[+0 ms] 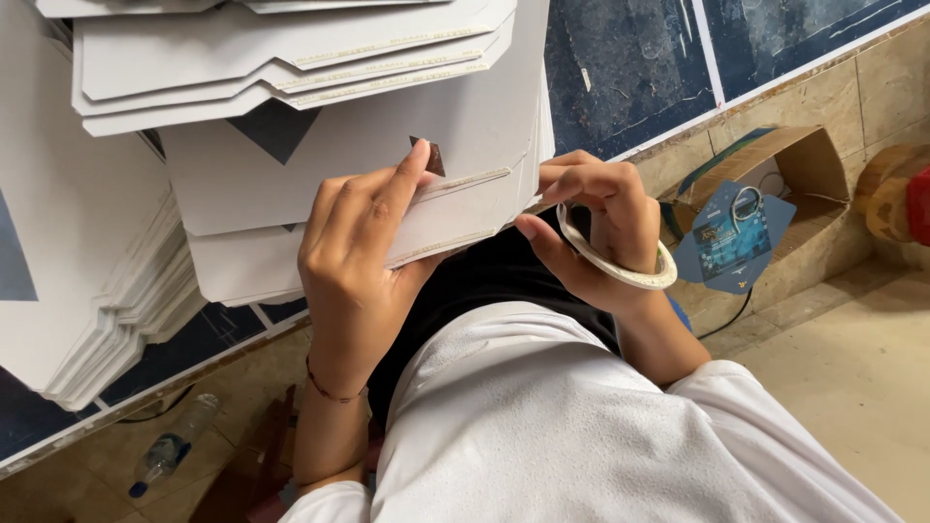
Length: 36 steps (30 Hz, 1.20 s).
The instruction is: Applying double-sided tape to the edges of cardboard cards in a production environment.
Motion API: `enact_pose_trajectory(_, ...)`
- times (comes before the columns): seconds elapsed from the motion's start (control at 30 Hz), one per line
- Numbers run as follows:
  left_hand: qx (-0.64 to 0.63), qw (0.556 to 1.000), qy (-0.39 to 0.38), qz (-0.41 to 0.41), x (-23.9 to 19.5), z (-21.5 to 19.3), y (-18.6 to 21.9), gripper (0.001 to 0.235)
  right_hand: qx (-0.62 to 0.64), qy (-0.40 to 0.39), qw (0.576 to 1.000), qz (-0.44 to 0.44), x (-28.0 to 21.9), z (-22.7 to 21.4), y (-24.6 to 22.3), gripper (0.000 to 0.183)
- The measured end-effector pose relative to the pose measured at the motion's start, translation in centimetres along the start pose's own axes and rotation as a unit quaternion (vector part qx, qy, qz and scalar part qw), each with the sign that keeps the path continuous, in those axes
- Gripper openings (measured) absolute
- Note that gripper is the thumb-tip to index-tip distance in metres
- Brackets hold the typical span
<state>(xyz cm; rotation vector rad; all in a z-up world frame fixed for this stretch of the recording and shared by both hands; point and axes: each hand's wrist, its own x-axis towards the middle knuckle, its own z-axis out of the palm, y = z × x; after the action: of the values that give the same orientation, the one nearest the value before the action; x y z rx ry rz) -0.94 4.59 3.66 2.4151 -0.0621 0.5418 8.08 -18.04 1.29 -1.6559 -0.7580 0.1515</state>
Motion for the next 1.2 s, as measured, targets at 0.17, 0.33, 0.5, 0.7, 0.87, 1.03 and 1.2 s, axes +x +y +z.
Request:
enact_pose_trajectory(0.17,-0.104,0.992,-0.028,-0.072,0.1,-0.2,-0.5,0.063,0.054,0.015,0.998,0.019,0.3,0.3,-0.3,0.045)
enact_pose_trajectory(0.33,-0.145,0.983,-0.046,-0.100,0.4,-0.4,-0.6,0.063,0.093,0.037,0.994,0.038,0.4,0.9,-0.3,0.043)
enact_pose_trajectory(0.5,-0.146,0.983,-0.052,-0.101,0.3,-0.2,-0.8,0.065,0.093,0.051,0.993,0.047,0.2,1.3,0.1,0.045)
enact_pose_trajectory(0.7,0.004,0.997,-0.059,-0.045,-0.4,0.5,0.3,0.081,0.087,0.069,0.991,0.071,0.0,1.1,0.3,0.044)
enact_pose_trajectory(0.87,0.226,0.974,0.016,-0.014,-1.3,3.3,-1.8,0.067,0.047,0.074,0.995,0.057,-0.1,-0.1,0.6,0.043)
enact_pose_trajectory(1.03,0.320,0.947,0.001,0.019,0.8,3.9,-3.6,0.087,0.026,0.066,0.996,0.057,1.2,-1.4,0.4,0.044)
enact_pose_trajectory(1.2,0.346,0.937,0.035,0.023,3.9,4.3,-5.1,0.082,-0.008,0.092,0.995,0.022,1.8,-1.5,-0.1,0.049)
